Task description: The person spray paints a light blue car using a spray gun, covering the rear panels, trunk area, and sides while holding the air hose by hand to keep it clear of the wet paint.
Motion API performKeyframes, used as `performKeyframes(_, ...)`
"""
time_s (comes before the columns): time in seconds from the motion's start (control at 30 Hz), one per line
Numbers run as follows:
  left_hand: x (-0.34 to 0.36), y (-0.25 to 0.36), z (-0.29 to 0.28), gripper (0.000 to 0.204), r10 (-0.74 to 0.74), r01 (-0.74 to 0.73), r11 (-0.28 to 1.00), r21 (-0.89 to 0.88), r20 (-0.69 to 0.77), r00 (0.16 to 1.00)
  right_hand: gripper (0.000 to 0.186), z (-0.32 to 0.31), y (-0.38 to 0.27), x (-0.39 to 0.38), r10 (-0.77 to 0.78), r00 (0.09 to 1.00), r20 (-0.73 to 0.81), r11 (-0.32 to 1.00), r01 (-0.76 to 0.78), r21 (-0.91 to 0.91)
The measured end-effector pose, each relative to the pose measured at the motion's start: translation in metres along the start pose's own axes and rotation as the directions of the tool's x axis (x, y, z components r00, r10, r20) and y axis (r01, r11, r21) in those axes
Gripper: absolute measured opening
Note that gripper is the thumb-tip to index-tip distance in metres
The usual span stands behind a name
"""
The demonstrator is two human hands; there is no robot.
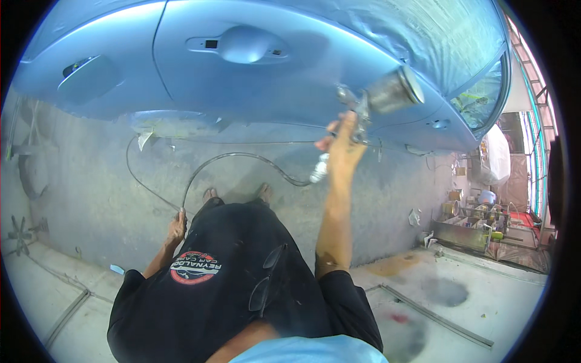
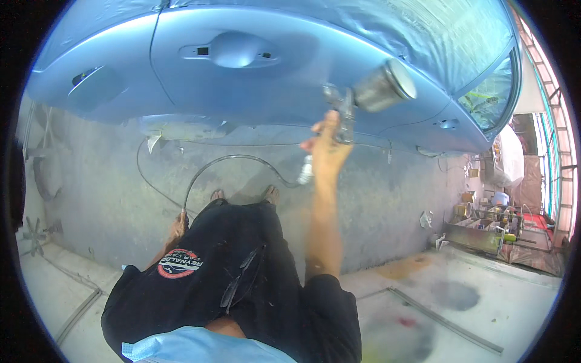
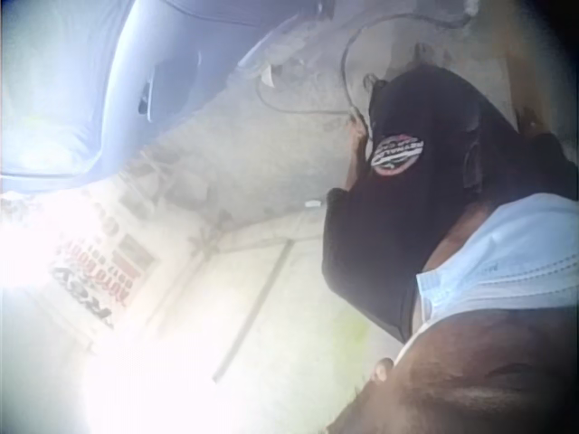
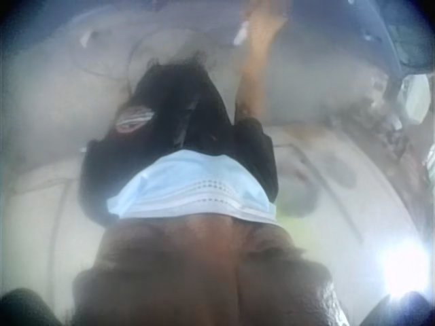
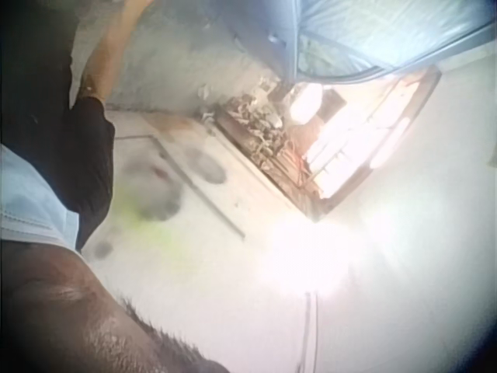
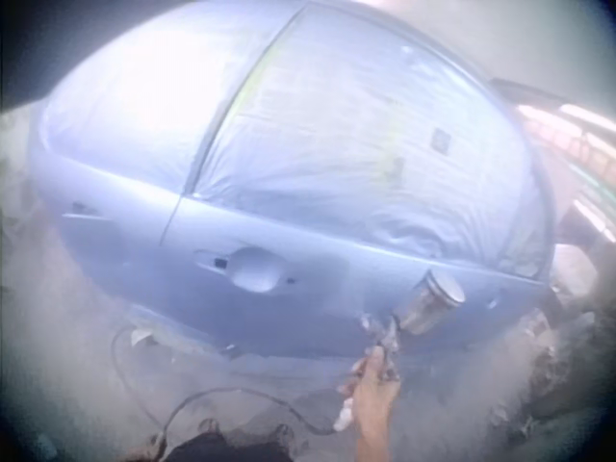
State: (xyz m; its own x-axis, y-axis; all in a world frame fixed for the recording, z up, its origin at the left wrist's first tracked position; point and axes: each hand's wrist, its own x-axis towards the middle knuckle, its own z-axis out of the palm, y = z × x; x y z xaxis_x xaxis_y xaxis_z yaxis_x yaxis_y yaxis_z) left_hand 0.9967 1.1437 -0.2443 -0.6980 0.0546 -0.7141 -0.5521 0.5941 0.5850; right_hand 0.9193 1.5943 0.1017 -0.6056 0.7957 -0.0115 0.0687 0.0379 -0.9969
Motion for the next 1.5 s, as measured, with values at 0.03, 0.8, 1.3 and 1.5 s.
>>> performKeyframes(0.03,0.002,0.006,0.007,0.067,0.004,-0.004,1.000,0.005,0.002,1.000,0.045,-0.024,0.004,0.015,-0.018,0.999,-0.049,1.000,0.018,0.002)
performKeyframes(0.8,0.002,0.122,0.091,0.052,0.242,-0.307,0.922,0.238,0.265,0.933,0.046,-0.326,-0.014,0.231,-0.288,0.827,-0.483,0.950,0.184,-0.253)
performKeyframes(1.3,0.011,-0.005,0.003,0.061,0.241,-0.240,0.969,-0.052,0.018,0.970,0.058,0.053,-0.108,-0.010,-0.006,0.901,0.434,1.000,0.018,-0.023)
performKeyframes(1.5,-0.001,-0.021,-0.016,0.053,0.143,-0.139,0.956,-0.256,-0.005,0.990,0.062,0.129,-0.136,-0.032,-0.118,0.789,0.603,0.988,0.031,0.153)
